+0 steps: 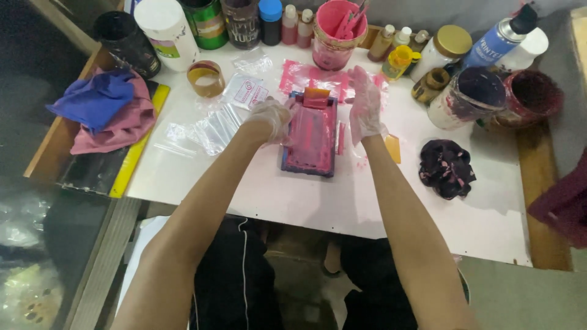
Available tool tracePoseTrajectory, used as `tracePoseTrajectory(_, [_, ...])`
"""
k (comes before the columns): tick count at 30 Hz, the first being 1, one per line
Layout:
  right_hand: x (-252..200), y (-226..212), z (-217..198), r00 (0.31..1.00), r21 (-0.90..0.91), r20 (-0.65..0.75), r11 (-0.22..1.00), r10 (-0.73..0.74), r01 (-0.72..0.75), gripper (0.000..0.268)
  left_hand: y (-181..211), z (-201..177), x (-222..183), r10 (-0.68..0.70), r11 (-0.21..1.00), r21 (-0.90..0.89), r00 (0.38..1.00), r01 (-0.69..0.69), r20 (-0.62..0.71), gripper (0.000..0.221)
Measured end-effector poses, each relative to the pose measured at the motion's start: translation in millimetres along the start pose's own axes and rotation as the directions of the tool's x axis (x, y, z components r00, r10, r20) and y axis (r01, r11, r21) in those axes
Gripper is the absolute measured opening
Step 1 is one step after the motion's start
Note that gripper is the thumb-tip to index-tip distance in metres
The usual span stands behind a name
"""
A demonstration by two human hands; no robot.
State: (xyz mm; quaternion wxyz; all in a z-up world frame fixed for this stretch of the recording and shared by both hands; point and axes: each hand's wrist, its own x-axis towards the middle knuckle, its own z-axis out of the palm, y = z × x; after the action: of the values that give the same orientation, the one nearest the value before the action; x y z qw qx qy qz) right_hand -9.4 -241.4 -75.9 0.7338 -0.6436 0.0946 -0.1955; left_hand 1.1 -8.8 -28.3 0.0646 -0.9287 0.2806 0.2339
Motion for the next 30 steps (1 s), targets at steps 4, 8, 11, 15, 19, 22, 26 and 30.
tracePoseTrajectory(4, [-11.6, 35.0, -15.7, 0.994, 0.189, 0.078, 0.98, -0.071, 0.055, 0.059, 20.2, -22.1, -24.5, -0.103, 0.995, 0.006, 0.995, 0.103, -0.016, 0.114])
tracePoseTrajectory(8, [-30.1, 28.9, -16.1, 0.908, 0.8, 0.343, 0.581, -0.239, -0.149, 0.047, 20.6, -15.5, -13.3, -0.139, 0.988, -0.08, 0.989, 0.135, -0.04, 0.099])
tracePoseTrajectory(11, [-30.4, 24.8, -4.2, 0.999, 0.371, -0.043, 0.929, -0.004, 0.02, 0.058, -4.8, 9.6, 13.6, -0.189, 0.976, -0.134, 0.975, 0.173, -0.116, 0.072])
tracePoseTrajectory(15, [-65.4, -55.4, 18.4, 0.934, 0.222, -0.143, 0.93, 0.328, -0.293, 0.078, -37.3, 62.7, 58.3, -0.36, 0.856, -0.498, 0.852, 0.139, -0.381, 0.041])
tracePoseTrajectory(19, [-43.2, -1.7, 4.4, 0.948, 0.182, -0.102, 0.942, 0.302, -0.281, 0.074, 5.6, 21.3, -2.3, -0.373, 0.849, -0.492, 0.879, 0.194, -0.297, 0.058])
tracePoseTrajectory(22, [-45.5, 15.4, -1.3, 0.966, 0.186, -0.069, 0.955, 0.248, -0.232, 0.07, 10.6, 33.9, 17.1, -0.415, 0.832, -0.484, 0.883, 0.271, -0.219, 0.062])
tracePoseTrajectory(26, [-70.4, 0.1, -0.9, 0.99, 0.071, 0.077, 0.991, -0.116, 0.111, 0.085, -3.7, 71.1, 56.5, -0.301, 0.931, -0.291, 0.912, 0.218, -0.28, 0.039])
tracePoseTrajectory(30, [-70.9, -0.6, -3.7, 0.971, -0.088, 0.136, 0.974, -0.198, 0.21, 0.092, 13.7, 54.2, 20.2, 0.16, 0.874, 0.466, 0.826, 0.136, -0.541, 0.033])
